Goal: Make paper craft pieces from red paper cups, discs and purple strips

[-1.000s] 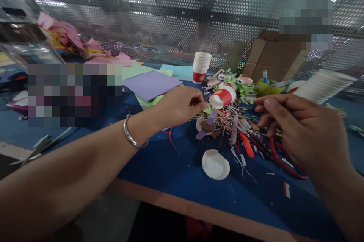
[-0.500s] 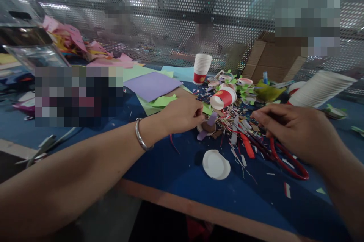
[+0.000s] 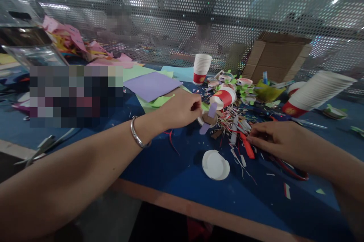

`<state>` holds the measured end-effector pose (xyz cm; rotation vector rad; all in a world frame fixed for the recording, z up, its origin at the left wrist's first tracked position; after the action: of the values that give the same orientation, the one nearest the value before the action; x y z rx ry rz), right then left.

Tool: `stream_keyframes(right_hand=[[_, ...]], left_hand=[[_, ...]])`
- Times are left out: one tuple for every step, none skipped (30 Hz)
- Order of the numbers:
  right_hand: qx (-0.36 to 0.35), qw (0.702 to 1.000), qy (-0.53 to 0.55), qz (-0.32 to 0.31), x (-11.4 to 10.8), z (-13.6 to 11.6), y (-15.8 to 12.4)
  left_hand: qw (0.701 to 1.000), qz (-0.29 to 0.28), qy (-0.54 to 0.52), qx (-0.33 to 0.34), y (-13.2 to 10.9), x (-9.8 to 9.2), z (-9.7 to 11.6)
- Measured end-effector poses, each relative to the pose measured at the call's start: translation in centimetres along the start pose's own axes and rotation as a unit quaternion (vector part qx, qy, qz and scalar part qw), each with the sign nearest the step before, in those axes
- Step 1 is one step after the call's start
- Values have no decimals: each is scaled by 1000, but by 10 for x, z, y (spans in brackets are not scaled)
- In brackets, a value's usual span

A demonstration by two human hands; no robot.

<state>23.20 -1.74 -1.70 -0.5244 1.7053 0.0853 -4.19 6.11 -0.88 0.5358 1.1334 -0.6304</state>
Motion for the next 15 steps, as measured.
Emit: stream_keyframes(right_hand=[[-4, 1000, -2, -5, 0, 0, 0], [-8, 1000, -2, -9, 0, -1, 0], [-10, 1000, 0, -13, -1, -2, 0], [-12, 1000, 2, -15, -1, -3, -1], [-12, 1000, 2, -16, -2, -4, -2], [-8, 1000, -2, -17, -3, -5, -2], [1, 1000, -9, -19, -4, -5, -3], [14, 999, -18, -25, -5, -6, -4], [28, 999, -28, -35, -5, -7, -4], [45, 997, -36, -50, -6, -7, -5], [61, 995, -42, -66, -6, -7, -5], [76, 993, -46, -81, -6, -7, -5], [88, 991, -49, -93, -6, -6, -5], [95, 989, -51, -101, -5, -5, -5], [99, 988, -51, -106, -5, -4, -5]], left_hand=[[1000, 8, -8, -4, 0, -1, 0], [1000, 13, -22, -9, 0, -2, 0], [999, 13, -48, -14, 0, -3, -1], [996, 7, -87, -19, 0, -3, -1], [990, -5, -136, -27, 1, -2, -1], [980, -18, -193, -38, 1, -1, -2], [966, -30, -251, -50, 2, 1, -3], [951, -38, -301, -62, 4, 2, -4], [938, -42, -337, -73, 5, 3, -5], [926, -44, -367, -80, 6, 4, -5], [914, -45, -395, -85, 7, 5, -6], [900, -46, -424, -86, 8, 6, -6], [885, -47, -455, -87, 8, 6, -6], [866, -46, -489, -88, 8, 6, -6], [847, -46, -522, -89, 8, 6, -5]])
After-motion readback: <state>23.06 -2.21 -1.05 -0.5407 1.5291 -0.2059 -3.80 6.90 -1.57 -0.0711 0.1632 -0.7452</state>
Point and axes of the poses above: each hand's wrist, its own y-axis towards the middle knuckle, its own x-axis out of the palm, z = x × y, the point moved 2 cm from there along y, towards the middle knuckle, and after that the axes turned 15 degrees about -z, right-handed, at the moved point
